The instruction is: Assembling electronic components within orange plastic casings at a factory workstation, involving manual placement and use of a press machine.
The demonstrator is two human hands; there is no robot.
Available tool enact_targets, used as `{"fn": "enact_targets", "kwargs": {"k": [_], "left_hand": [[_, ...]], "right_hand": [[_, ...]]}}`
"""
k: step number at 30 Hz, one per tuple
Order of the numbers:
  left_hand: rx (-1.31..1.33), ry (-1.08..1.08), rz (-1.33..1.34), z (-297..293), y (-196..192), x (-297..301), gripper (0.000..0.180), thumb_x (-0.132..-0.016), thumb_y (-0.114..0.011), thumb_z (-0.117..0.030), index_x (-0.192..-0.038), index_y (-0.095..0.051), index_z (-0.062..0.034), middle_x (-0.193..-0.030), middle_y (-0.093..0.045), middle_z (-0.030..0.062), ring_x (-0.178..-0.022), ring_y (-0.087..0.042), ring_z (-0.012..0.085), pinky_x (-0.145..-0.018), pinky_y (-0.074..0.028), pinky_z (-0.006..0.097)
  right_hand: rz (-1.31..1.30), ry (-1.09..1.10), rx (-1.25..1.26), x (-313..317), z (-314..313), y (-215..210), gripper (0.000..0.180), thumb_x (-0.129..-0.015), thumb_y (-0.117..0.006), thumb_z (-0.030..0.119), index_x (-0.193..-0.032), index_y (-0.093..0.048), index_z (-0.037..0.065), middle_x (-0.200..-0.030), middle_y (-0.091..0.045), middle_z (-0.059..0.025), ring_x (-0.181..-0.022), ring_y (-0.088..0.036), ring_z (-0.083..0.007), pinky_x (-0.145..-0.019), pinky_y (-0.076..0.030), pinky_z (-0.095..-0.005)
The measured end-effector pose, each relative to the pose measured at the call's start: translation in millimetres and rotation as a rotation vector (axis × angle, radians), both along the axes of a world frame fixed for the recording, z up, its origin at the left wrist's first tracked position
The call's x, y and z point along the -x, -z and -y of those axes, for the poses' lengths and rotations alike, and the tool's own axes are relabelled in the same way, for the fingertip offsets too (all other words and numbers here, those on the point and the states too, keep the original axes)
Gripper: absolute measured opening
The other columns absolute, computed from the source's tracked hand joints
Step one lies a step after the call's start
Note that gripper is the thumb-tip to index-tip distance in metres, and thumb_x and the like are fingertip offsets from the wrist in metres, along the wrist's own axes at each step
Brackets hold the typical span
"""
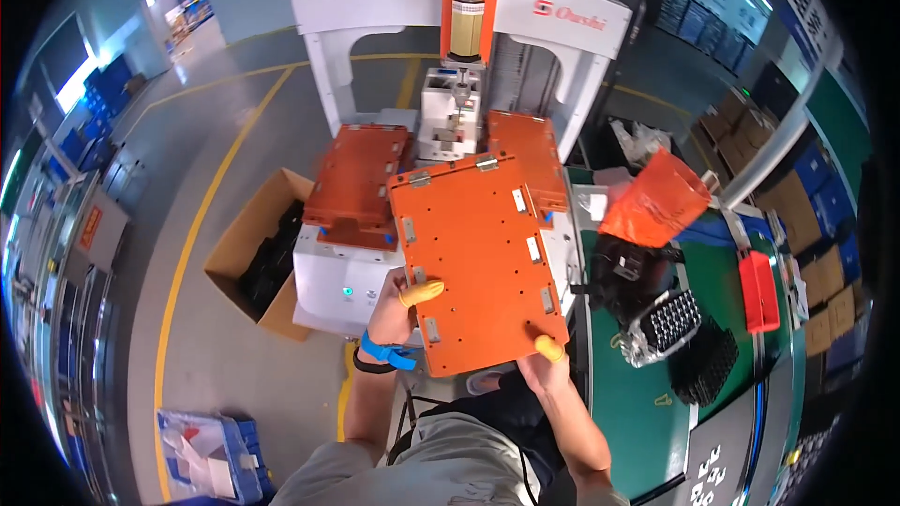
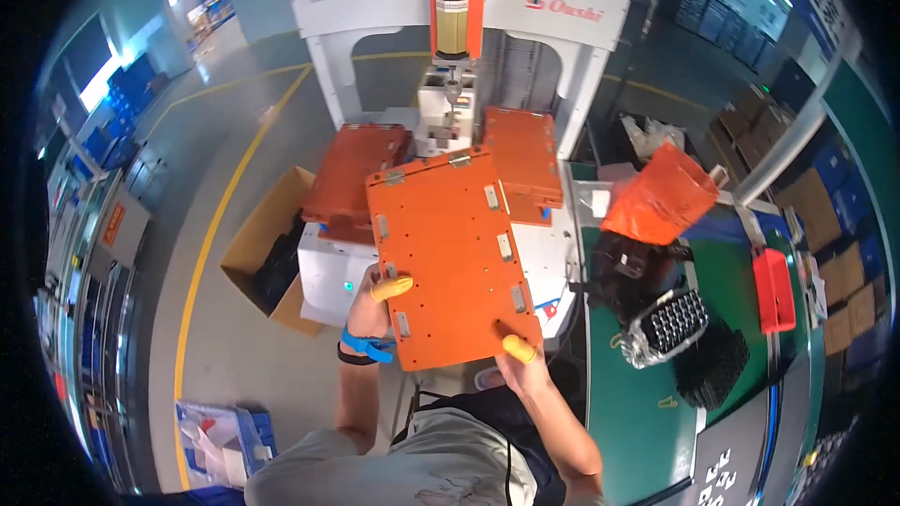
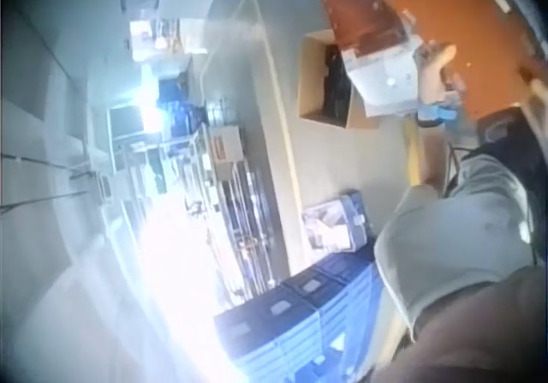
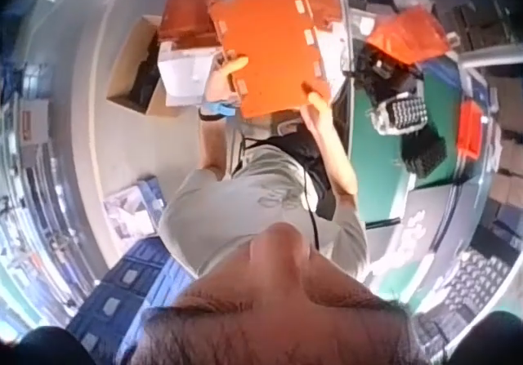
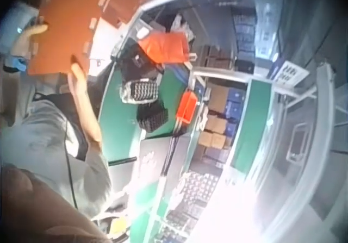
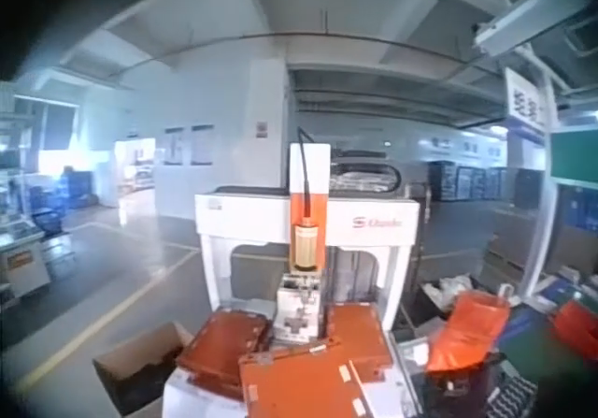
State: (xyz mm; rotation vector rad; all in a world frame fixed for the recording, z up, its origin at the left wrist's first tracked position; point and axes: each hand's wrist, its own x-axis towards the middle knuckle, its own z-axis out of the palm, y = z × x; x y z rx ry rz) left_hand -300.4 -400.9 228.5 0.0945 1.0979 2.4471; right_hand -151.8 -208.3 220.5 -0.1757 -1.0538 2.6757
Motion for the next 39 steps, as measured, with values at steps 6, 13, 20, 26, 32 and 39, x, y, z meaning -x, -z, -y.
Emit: {"fn": "enact_targets", "kwargs": {"k": [6, 13, 20, 26, 32, 39], "left_hand": [[0.288, 0.014, -0.307, 53, 20, 62, 0.033, -0.095, -0.056, -0.026, -0.115, -0.06, 0.0005, -0.089, -0.068, 0.0085, -0.071, -0.066, 0.0118, -0.065, -0.055, 0.027], [0.902, -0.593, -0.175, 55, 69, 144, 0.034, -0.092, -0.054, -0.021, -0.091, -0.069, 0.0093, -0.068, -0.064, 0.0169, -0.057, -0.064, 0.026, -0.048, -0.049, 0.032], [1.009, -0.8, -0.096, 30, 95, 193, 0.056, -0.095, -0.055, -0.044, -0.089, -0.066, 0.0109, -0.083, -0.068, 0.0248, -0.083, -0.064, 0.0403, -0.076, -0.048, 0.042], [0.896, -0.905, 0.016, 26, 97, 203, 0.055, -0.093, -0.059, -0.046, -0.085, -0.066, 0.0074, -0.074, -0.066, 0.015, -0.073, -0.062, 0.0285, -0.07, -0.048, 0.039], [0.104, -0.841, -0.076, 12, 34, 220, 0.032, -0.084, -0.062, -0.036, -0.099, -0.065, -0.0071, -0.094, -0.065, 0.0018, -0.08, -0.062, 0.0197, -0.069, -0.053, 0.033], [-0.381, -0.53, 0.036, 70, 62, 170, 0.044, -0.072, -0.062, -0.013, -0.115, -0.06, -0.0037, -0.117, -0.064, 0.0118, -0.108, -0.061, 0.0331, -0.094, -0.051, 0.047]], "right_hand": [[0.053, -0.016, 0.076, 36, 15, -9, 0.05, -0.083, -0.065, 0.017, -0.131, -0.053, 0.008, -0.128, -0.059, -0.0074, -0.118, -0.058, -0.0237, -0.101, -0.046, -0.0389], [0.04, 0.064, 0.026, 38, -1, -17, 0.058, -0.082, -0.066, 0.019, -0.136, -0.049, 0.006, -0.129, -0.059, -0.0085, -0.118, -0.058, -0.0242, -0.099, -0.048, -0.0376], [0.045, 0.16, 0.012, 12, -15, -26, 0.058, -0.079, -0.067, 0.018, -0.133, -0.05, 0.005, -0.13, -0.057, -0.0084, -0.12, -0.055, -0.0248, -0.103, -0.045, -0.0391], [0.073, 0.19, 0.01, -3, -31, -20, 0.06, -0.08, -0.066, 0.019, -0.135, -0.049, 0.005, -0.131, -0.056, -0.0089, -0.121, -0.055, -0.0253, -0.104, -0.043, -0.0407], [0.073, 0.198, 0.025, 2, -31, -29, 0.06, -0.078, -0.069, 0.019, -0.133, -0.051, 0.004, -0.128, -0.059, -0.0091, -0.119, -0.057, -0.0244, -0.103, -0.045, -0.0394], [-0.025, 0.066, 0.092, 46, -24, -66, 0.056, -0.08, -0.068, 0.021, -0.131, -0.051, 0.002, -0.128, -0.059, -0.0113, -0.114, -0.06, -0.0261, -0.098, -0.051, -0.0393]]}}
